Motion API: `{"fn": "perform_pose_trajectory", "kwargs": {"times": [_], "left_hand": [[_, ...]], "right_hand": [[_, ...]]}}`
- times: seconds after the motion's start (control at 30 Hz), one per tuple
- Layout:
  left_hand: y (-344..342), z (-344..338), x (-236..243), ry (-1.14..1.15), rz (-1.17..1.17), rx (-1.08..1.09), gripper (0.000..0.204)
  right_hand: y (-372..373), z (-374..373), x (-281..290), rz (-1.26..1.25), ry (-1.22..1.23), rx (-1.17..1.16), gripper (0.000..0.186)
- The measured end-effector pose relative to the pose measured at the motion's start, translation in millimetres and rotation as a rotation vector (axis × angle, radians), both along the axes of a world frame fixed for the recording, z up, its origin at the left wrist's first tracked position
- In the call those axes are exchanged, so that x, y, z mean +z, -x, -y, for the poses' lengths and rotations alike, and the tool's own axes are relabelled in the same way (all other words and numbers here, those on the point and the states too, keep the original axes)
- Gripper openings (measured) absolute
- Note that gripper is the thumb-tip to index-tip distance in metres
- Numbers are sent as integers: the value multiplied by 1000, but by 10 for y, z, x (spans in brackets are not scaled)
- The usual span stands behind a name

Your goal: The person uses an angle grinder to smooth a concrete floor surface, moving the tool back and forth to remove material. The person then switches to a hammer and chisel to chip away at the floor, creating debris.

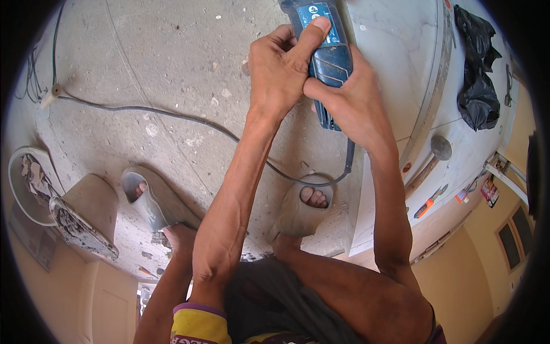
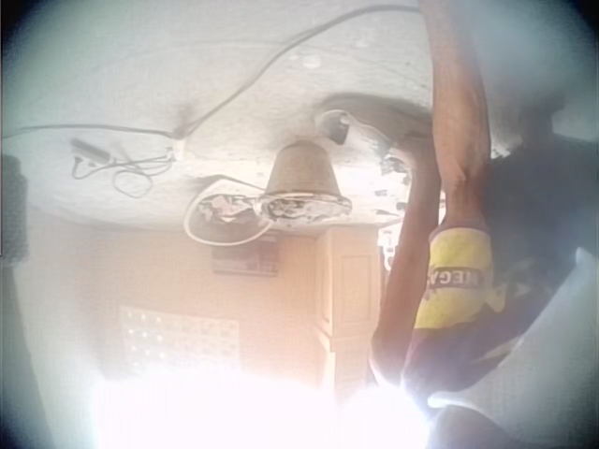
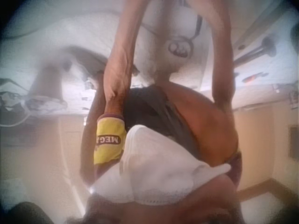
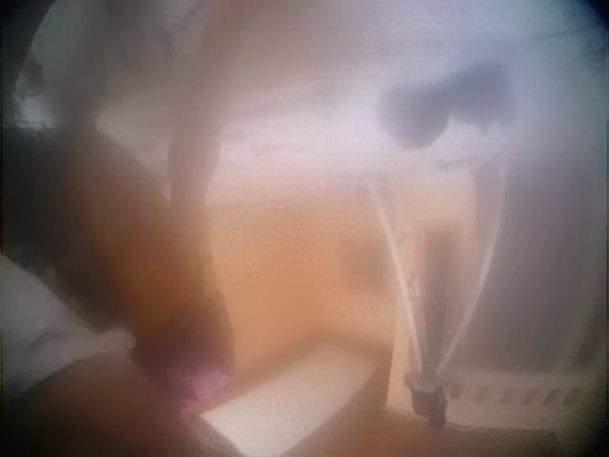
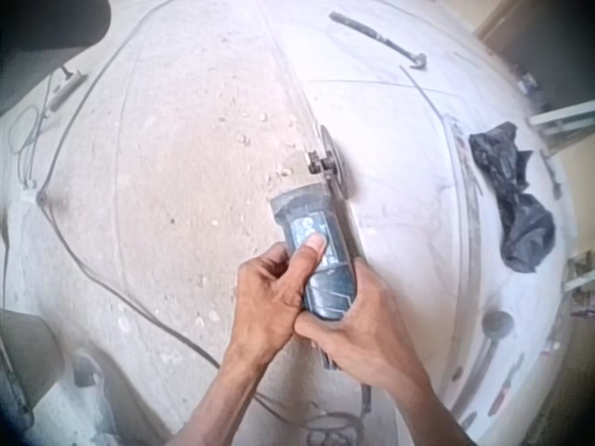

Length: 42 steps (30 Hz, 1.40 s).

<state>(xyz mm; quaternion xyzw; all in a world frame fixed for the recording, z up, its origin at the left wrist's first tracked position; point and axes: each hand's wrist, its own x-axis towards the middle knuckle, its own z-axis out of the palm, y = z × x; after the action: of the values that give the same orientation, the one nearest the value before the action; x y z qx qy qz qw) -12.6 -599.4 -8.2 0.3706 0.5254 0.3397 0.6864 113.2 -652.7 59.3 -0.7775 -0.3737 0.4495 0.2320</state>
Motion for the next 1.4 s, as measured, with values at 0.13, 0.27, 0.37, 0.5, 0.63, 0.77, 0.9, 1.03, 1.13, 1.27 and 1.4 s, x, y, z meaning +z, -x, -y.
{"fn": "perform_pose_trajectory", "kwargs": {"times": [0.13, 0.27, 0.37, 0.5, 0.63, 0.77, 0.9, 1.03, 1.13, 1.27, 1.4], "left_hand": [[30, 4, -24, -11, -52, -29, 61], [-11, 8, 56, 33, -11, 4, 57], [16, 9, 176, 128, -18, -33, 53], [83, 145, 325, 152, 32, 6, 45], [177, 342, 456, 124, -6, 52, 41], [184, 268, 481, 116, -29, 24, 41], [121, 204, 473, 126, -14, 14, 42], [103, 197, 415, 134, 11, 30, 44], [83, 178, 416, 166, 48, 49, 46], [89, 185, 398, 187, 84, 53, 46], [68, 185, 364, 187, 120, 72, 47]], "right_hand": [[3, 28, -33, 8, -16, 6, 65], [6, 3, 70, -29, 42, -14, 67], [22, 13, 113, 22, 77, 6, 69], [67, 32, 319, -91, 176, -7, 78], [135, 225, 359, -91, 90, 41, 79], [160, 196, 349, -152, 89, -50, 70], [82, 107, 375, -146, 114, -55, 65], [87, 107, 332, -110, 101, -30, 64], [94, 80, 336, -82, 94, 1, 67], [130, 74, 352, -74, 129, -34, 65], [145, 59, 351, -73, 144, -52, 65]]}}
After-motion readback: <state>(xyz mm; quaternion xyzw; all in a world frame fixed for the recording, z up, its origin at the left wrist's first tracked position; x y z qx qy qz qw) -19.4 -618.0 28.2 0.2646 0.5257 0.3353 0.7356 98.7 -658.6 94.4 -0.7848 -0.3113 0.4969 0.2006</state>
